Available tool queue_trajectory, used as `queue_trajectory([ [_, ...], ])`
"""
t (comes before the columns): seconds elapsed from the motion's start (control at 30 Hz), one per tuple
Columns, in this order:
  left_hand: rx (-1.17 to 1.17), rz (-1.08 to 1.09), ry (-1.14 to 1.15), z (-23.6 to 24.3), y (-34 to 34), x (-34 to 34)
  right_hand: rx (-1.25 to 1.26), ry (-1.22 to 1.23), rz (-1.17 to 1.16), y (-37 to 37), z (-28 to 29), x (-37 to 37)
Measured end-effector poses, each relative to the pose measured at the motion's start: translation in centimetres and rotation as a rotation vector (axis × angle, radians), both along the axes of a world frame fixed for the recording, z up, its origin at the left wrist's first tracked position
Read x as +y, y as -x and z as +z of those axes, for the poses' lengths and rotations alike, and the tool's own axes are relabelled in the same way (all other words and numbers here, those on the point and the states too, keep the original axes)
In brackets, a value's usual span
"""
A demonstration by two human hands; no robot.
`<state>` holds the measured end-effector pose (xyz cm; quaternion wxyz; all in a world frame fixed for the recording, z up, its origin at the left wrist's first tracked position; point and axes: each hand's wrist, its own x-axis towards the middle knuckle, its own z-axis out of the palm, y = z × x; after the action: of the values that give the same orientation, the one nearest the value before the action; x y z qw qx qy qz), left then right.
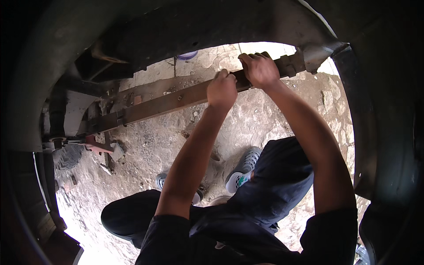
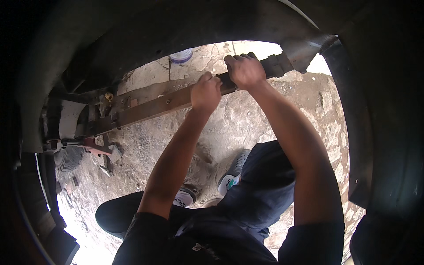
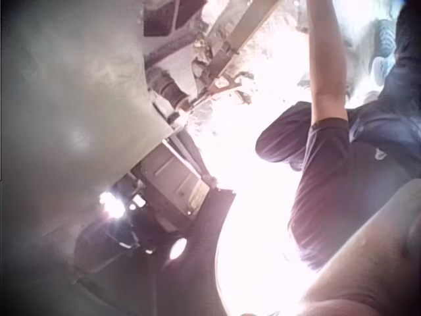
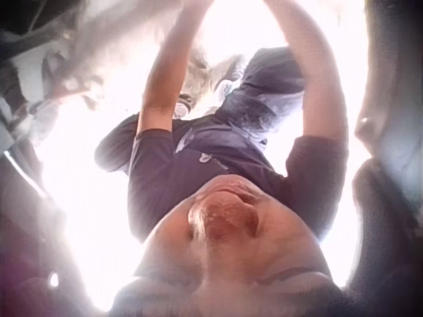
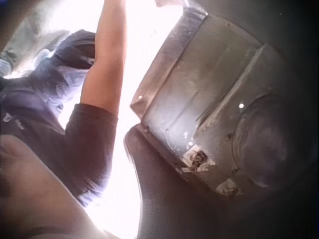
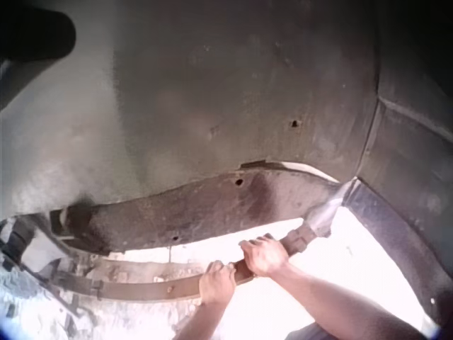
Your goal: The person sits under a vehicle and uses a hammer and a small metal tool to repeatedly tap and adjust a metal bracket on the vehicle's undercarriage. The person also uses their hands to hold and align the bracket during the process.
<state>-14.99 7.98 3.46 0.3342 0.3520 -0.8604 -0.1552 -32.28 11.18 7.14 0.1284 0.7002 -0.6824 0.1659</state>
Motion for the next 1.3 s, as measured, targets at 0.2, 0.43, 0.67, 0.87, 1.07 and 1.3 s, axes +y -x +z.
queue_trajectory([
  [0.2,-0.012,-0.058,-0.035,0.2,0.5,-0.6,-0.030,-0.015,0.022,0.3,1.4,-0.5],
  [0.43,0.135,-0.055,-0.238,-0.6,0.3,-0.6,-0.091,-0.082,-0.071,0.5,0.7,-0.7],
  [0.67,0.147,-0.029,-0.100,-0.8,-1.8,1.6,-0.045,-0.128,-0.066,-0.2,0.4,-1.0],
  [0.87,-0.100,-0.063,-0.125,0.9,-1.1,2.6,-0.021,-0.137,-0.123,0.5,0.7,-1.3],
  [1.07,-0.158,-0.099,-0.223,1.6,-1.7,2.6,-0.116,-0.354,-0.203,-0.2,2.3,-1.2],
  [1.3,0.019,-0.200,-0.103,-0.4,0.0,2.2,-0.065,-0.352,-0.219,0.0,2.0,-1.1],
])
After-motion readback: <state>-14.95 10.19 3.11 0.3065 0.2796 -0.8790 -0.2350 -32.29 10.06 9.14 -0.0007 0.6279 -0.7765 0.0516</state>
